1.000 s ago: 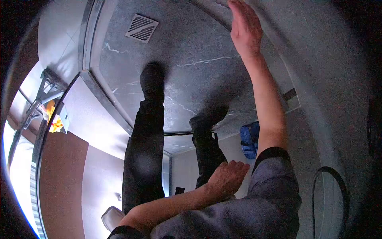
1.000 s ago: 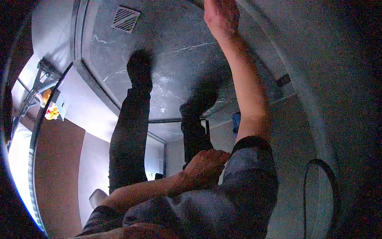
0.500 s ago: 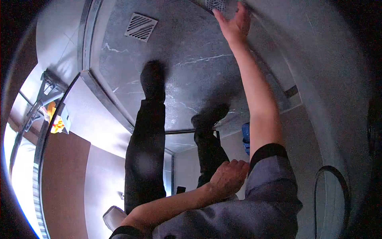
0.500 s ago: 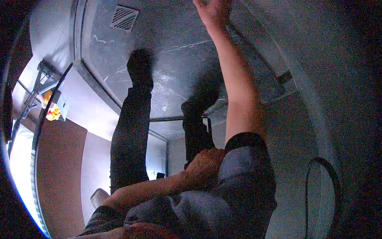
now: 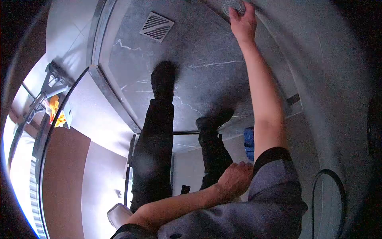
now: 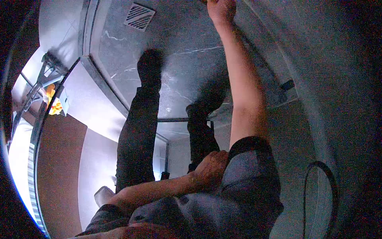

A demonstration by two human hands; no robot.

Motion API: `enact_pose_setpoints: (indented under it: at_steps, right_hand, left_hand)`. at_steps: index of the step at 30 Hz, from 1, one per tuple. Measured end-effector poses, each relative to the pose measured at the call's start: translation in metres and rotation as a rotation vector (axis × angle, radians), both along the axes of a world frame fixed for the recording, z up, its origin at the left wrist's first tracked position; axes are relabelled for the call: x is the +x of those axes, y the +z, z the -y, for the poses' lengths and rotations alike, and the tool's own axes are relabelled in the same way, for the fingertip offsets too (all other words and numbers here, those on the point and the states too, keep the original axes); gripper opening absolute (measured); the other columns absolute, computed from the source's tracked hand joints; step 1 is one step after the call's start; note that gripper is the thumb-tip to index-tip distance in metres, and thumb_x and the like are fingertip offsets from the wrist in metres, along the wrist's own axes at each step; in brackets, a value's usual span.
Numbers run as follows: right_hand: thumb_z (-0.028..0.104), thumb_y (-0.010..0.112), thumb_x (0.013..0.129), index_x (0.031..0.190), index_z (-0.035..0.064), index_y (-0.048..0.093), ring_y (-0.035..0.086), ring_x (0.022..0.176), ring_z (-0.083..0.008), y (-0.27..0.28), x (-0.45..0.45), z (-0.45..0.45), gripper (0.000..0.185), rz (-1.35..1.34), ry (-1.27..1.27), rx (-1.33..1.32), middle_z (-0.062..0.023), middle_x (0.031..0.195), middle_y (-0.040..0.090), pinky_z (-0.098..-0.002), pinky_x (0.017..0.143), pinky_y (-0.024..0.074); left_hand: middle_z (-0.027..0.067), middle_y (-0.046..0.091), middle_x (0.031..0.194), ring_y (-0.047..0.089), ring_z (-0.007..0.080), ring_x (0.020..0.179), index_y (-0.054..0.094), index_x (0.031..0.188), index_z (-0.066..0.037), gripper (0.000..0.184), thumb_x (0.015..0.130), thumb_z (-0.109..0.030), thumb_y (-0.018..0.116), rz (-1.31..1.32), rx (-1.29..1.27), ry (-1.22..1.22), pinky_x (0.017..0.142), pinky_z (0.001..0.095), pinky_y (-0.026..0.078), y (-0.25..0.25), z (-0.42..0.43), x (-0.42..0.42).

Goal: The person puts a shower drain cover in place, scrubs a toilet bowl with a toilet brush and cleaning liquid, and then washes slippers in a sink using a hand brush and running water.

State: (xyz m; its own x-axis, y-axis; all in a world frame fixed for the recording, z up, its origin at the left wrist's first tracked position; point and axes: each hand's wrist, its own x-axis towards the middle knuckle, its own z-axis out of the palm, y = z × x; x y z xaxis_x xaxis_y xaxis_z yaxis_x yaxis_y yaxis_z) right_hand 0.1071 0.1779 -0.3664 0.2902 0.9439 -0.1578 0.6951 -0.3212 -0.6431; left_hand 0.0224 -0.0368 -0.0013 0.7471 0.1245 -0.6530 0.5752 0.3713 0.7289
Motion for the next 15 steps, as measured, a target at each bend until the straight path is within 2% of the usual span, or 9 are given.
enact_pose_setpoints:
  at_steps: [2, 3, 5, 7, 8, 10, 13, 15]
  right_hand:
    - [0.021, 0.068, 0.085, 0.121, 0.0034, 0.050, 0.058, 0.105, -0.0351, 0.027, -0.029, 0.005, 0.044, -0.292, -0.002, -0.205, -0.0198, 0.128, 0.052, -0.0461, 0.086, 0.0483]
    - [0.020, 0.065, 0.087, 0.122, 0.0029, 0.050, 0.059, 0.106, -0.0360, 0.040, -0.051, 0.010, 0.042, -0.434, -0.010, -0.313, -0.0207, 0.129, 0.052, -0.0466, 0.086, 0.0489]
    - [0.037, 0.060, 0.090, 0.111, 0.0040, 0.056, 0.064, 0.088, -0.0382, 0.039, -0.103, 0.028, 0.039, -0.419, 0.062, -0.168, -0.0183, 0.094, 0.066, -0.0473, 0.076, 0.0509]
    - [0.032, 0.054, 0.093, 0.101, 0.0071, 0.058, 0.063, 0.079, -0.0408, 0.031, -0.155, 0.036, 0.027, -0.382, 0.046, -0.060, -0.0183, 0.086, 0.065, -0.0490, 0.067, 0.0503]
    - [0.029, 0.053, 0.093, 0.101, 0.0069, 0.057, 0.063, 0.080, -0.0395, 0.025, -0.171, 0.041, 0.024, -0.278, 0.120, -0.120, -0.0177, 0.086, 0.065, -0.0494, 0.066, 0.0504]
    - [0.021, 0.054, 0.090, 0.101, 0.0093, 0.058, 0.062, 0.079, -0.0373, 0.013, -0.192, 0.049, 0.017, -0.178, 0.127, 0.102, -0.0170, 0.084, 0.061, -0.0497, 0.063, 0.0498]
    - [0.018, 0.057, 0.087, 0.097, 0.0106, 0.059, 0.061, 0.076, -0.0355, 0.019, -0.187, 0.055, 0.013, -0.053, 0.143, 0.045, -0.0153, 0.080, 0.060, -0.0482, 0.062, 0.0497]
    - [0.017, 0.060, 0.084, 0.099, 0.0107, 0.061, 0.061, 0.073, -0.0333, 0.035, -0.151, 0.073, 0.016, -0.089, 0.067, 0.173, -0.0135, 0.078, 0.059, -0.0461, 0.061, 0.0500]
  left_hand:
    - [0.0149, 0.062, 0.094, 0.062, 0.0290, 0.088, 0.056, 0.104, 0.000, 0.025, 0.084, -0.016, 0.054, 0.048, 0.046, -0.062, 0.077, 0.0418, 0.050, 0.001, 0.002, -0.001]
    - [0.0155, 0.061, 0.098, 0.061, 0.0299, 0.092, 0.056, 0.107, -0.001, 0.027, 0.085, -0.017, 0.054, 0.066, -0.014, -0.101, 0.080, 0.0430, 0.048, 0.001, 0.001, -0.003]
    - [0.0168, 0.061, 0.107, 0.059, 0.0319, 0.100, 0.056, 0.112, -0.003, 0.031, 0.086, -0.020, 0.054, 0.120, -0.137, -0.195, 0.087, 0.0453, 0.046, 0.000, -0.003, -0.005]
    - [0.0172, 0.055, 0.124, 0.051, 0.0317, 0.116, 0.054, 0.122, -0.007, 0.036, 0.090, -0.023, 0.050, 0.080, -0.049, -0.106, 0.098, 0.0463, 0.039, 0.001, 0.054, -0.001]
    - [0.0174, 0.051, 0.132, 0.046, 0.0316, 0.124, 0.052, 0.127, -0.010, 0.039, 0.092, -0.025, 0.048, 0.057, -0.009, -0.061, 0.104, 0.0467, 0.035, 0.001, 0.075, 0.000]
    - [0.0145, 0.043, 0.142, 0.034, 0.0296, 0.134, 0.047, 0.135, -0.013, 0.043, 0.096, -0.029, 0.042, 0.122, -0.122, -0.121, 0.111, 0.0455, 0.026, 0.004, 0.062, -0.010]
    - [0.0118, 0.038, 0.147, 0.027, 0.0270, 0.140, 0.041, 0.140, -0.015, 0.045, 0.099, -0.032, 0.035, 0.158, -0.042, -0.255, 0.115, 0.0433, 0.019, 0.006, 0.084, -0.015]
    - [0.0131, 0.046, 0.141, 0.036, 0.0287, 0.134, 0.047, 0.134, -0.012, 0.040, 0.099, -0.028, 0.038, 0.062, -0.144, -0.029, 0.112, 0.0439, 0.027, 0.016, 0.096, -0.012]
